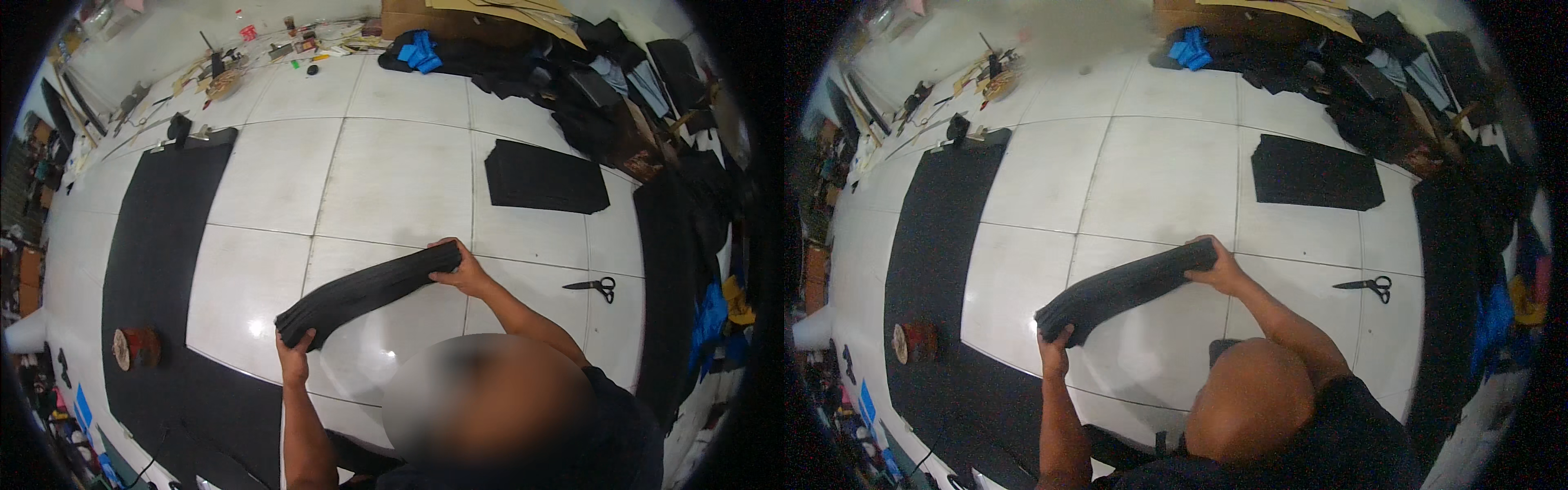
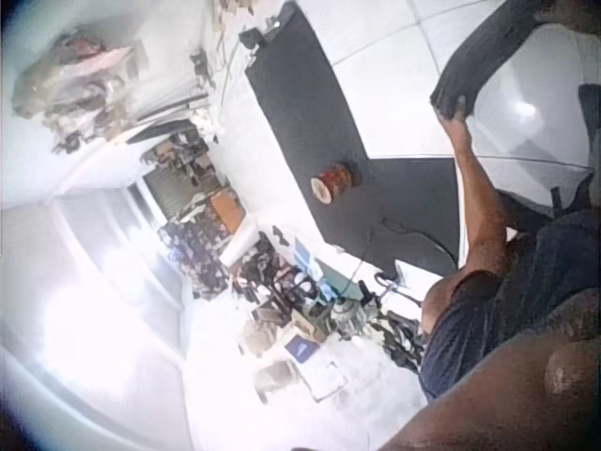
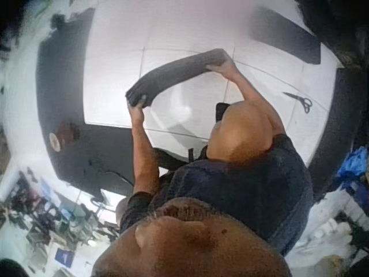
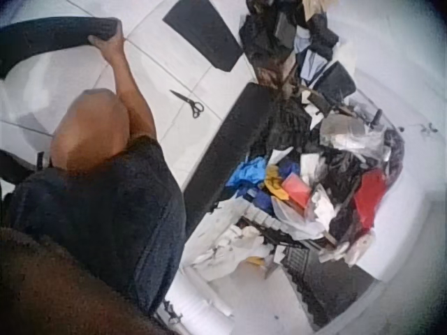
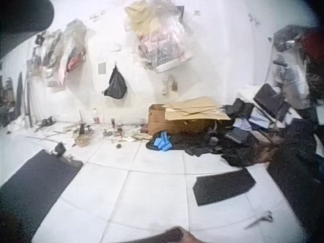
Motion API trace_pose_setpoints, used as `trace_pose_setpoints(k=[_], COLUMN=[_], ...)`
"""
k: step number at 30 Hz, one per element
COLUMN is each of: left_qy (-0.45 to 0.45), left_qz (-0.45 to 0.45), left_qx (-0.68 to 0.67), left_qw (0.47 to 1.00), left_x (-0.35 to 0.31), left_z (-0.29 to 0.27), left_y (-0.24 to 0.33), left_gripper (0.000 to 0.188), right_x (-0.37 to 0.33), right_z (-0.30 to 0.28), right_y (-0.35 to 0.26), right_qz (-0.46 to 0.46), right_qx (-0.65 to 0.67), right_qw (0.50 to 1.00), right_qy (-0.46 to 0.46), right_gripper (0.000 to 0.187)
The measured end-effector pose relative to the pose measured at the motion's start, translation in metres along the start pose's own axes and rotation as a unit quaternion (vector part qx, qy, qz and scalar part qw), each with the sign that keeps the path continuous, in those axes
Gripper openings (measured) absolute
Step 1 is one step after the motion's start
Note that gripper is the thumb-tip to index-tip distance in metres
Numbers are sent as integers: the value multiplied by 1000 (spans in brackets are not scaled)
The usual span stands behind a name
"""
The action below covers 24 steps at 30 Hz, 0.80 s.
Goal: The person uses an electric fabric cutting machine to cut pieces from a black textile sheet on the floor and then stacks the cut rectangular pieces.
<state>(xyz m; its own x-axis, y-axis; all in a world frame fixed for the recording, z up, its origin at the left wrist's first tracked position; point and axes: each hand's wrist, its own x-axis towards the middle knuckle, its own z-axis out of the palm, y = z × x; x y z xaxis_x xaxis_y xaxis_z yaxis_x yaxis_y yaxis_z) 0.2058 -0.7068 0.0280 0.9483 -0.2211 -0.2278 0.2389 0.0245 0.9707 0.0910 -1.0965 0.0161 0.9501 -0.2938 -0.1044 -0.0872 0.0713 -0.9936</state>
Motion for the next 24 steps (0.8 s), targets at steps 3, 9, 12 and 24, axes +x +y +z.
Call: trace_pose_setpoints(k=[3,9,12,24], left_qy=[-36,-63,-57,-54], left_qz=[-1,-24,-12,-3], left_qx=[-3,-37,-11,3], left_qw=[999,997,998,999], left_x=[6,5,9,5], left_z=[-4,-2,0,-9], left_y=[-9,-2,3,-5], left_gripper=[49,68,67,75], right_x=[1,2,6,7], right_z=[-4,-7,-11,-3], right_y=[-1,5,-2,1], right_qz=[12,-6,-38,-42], right_qx=[-92,19,-17,-32], right_qw=[996,999,999,999], right_qy=[16,-29,-32,6], right_gripper=[65,74,72,73])
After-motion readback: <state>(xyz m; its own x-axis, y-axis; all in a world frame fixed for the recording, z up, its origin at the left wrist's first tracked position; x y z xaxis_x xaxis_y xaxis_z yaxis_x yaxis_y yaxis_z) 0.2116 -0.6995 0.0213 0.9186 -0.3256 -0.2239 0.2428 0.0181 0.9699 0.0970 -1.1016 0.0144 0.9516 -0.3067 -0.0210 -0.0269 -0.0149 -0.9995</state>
